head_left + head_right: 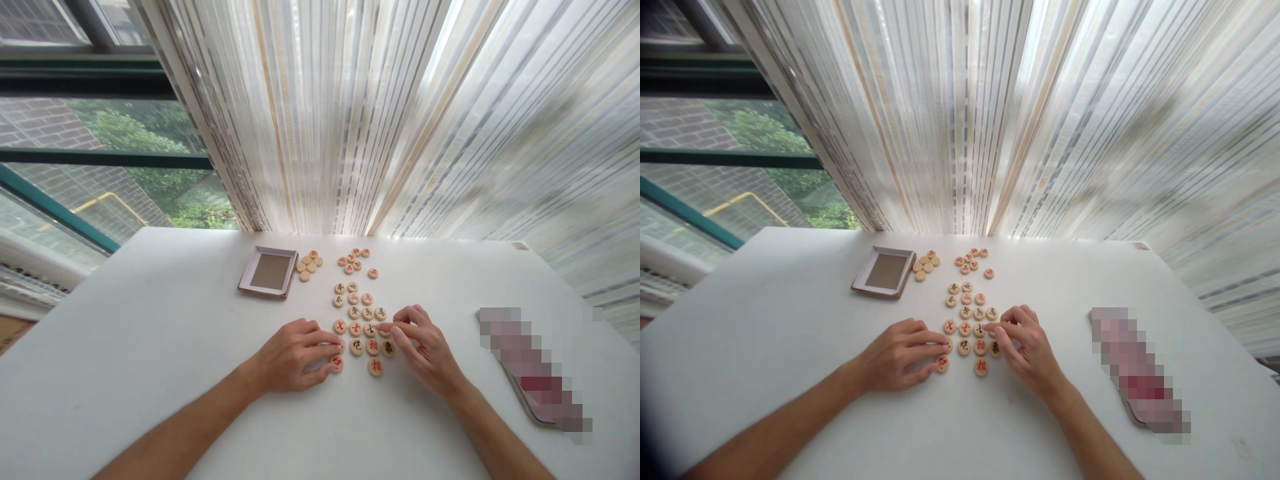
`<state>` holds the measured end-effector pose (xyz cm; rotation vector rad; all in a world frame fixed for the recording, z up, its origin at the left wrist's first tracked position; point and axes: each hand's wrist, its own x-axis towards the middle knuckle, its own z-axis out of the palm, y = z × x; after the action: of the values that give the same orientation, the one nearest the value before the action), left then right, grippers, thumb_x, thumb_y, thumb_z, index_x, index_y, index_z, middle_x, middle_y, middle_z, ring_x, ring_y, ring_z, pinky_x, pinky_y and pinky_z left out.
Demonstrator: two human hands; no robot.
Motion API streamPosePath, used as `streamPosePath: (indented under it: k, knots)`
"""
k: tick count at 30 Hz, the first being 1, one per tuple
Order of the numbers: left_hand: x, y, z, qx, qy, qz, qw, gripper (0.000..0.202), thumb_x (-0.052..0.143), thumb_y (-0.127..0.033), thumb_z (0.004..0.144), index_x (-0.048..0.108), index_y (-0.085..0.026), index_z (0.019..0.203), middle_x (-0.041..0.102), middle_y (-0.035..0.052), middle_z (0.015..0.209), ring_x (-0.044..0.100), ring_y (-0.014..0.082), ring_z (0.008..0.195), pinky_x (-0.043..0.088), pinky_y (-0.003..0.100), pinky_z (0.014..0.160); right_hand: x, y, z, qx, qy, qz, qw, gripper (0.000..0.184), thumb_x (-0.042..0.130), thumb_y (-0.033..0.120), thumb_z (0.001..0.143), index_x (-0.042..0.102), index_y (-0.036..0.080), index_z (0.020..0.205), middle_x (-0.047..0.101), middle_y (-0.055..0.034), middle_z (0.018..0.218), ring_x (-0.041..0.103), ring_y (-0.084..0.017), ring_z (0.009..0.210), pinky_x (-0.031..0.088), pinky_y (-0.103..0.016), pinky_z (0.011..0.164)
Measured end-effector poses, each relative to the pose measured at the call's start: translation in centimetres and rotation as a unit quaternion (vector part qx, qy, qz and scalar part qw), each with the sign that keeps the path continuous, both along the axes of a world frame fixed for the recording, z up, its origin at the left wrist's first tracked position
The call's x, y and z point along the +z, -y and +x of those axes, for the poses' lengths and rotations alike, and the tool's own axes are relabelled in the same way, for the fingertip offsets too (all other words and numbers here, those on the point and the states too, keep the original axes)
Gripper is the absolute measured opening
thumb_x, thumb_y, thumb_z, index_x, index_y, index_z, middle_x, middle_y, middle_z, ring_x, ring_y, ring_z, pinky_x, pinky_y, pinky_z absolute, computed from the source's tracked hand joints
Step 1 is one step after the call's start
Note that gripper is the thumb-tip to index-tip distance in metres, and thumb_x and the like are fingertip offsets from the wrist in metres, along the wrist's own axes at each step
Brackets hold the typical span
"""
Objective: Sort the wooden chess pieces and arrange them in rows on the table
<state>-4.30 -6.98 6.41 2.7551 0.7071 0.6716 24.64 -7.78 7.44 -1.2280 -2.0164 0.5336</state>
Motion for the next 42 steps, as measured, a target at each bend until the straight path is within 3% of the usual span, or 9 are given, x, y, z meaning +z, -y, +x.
streamPosePath:
  k: [10,14,19,35,38,42]
  knots:
    - [0.5,-0.2,-0.6,0.021,0.036,0.036,0.998,0.029,0.061,-0.022,0.087,0.065,-0.022,0.116,0.069,0.0070,0.118,0.061,0.0191,0.086,0.050,0.037,0.079,-0.3,-0.2,0.5,-0.016,-0.011,0.000,1.000,0.030,0.047,0.029,0.098,0.077,0.029,0.101,0.054,-0.0046,0.079,0.051,-0.022,0.082,0.044,-0.039,0.079]
    - [0.5,0.1,-0.2,-0.004,0.031,0.029,0.999,0.019,0.064,-0.023,0.087,0.069,-0.026,0.106,0.071,0.0035,0.110,0.059,0.0161,0.077,0.048,0.033,0.072,-0.2,-0.2,0.5,-0.014,-0.014,0.003,1.000,0.029,0.048,0.028,0.098,0.077,0.029,0.102,0.054,-0.0041,0.078,0.051,-0.021,0.081,0.044,-0.039,0.079]
    - [0.2,0.4,0.5,-0.033,0.019,0.029,0.999,0.015,0.064,-0.024,0.088,0.069,-0.025,0.103,0.072,0.0021,0.105,0.059,0.0171,0.081,0.047,0.032,0.072,0.0,-0.2,0.3,-0.014,-0.014,0.005,1.000,0.030,0.047,0.027,0.098,0.077,0.028,0.100,0.055,-0.0047,0.079,0.051,-0.021,0.081,0.044,-0.039,0.078]
    - [0.5,0.5,0.4,-0.027,0.009,0.023,0.999,0.015,0.064,-0.030,0.088,0.070,-0.025,0.100,0.071,0.0045,0.104,0.058,0.0161,0.073,0.048,0.033,0.069,0.0,0.0,0.2,-0.008,-0.015,-0.003,1.000,0.030,0.047,0.030,0.098,0.078,0.029,0.097,0.056,-0.0053,0.079,0.053,-0.022,0.081,0.046,-0.038,0.075]
    - [0.4,0.4,0.2,-0.006,0.040,0.013,0.999,0.018,0.065,-0.029,0.086,0.069,-0.025,0.104,0.070,0.0052,0.103,0.059,0.0160,0.074,0.050,0.033,0.070,0.0,-0.1,0.2,-0.007,-0.018,-0.003,1.000,0.030,0.048,0.029,0.097,0.078,0.028,0.097,0.056,-0.0052,0.080,0.052,-0.022,0.081,0.046,-0.037,0.074]
    - [0.6,-0.6,0.2,0.063,0.118,-0.009,0.991,0.024,0.062,-0.021,0.088,0.067,-0.022,0.112,0.068,0.0077,0.104,0.063,0.0176,0.088,0.053,0.033,0.080,-0.1,-0.1,0.4,-0.031,-0.037,-0.005,0.999,0.029,0.048,0.031,0.098,0.077,0.028,0.101,0.056,-0.0046,0.081,0.054,-0.022,0.083,0.046,-0.036,0.077]
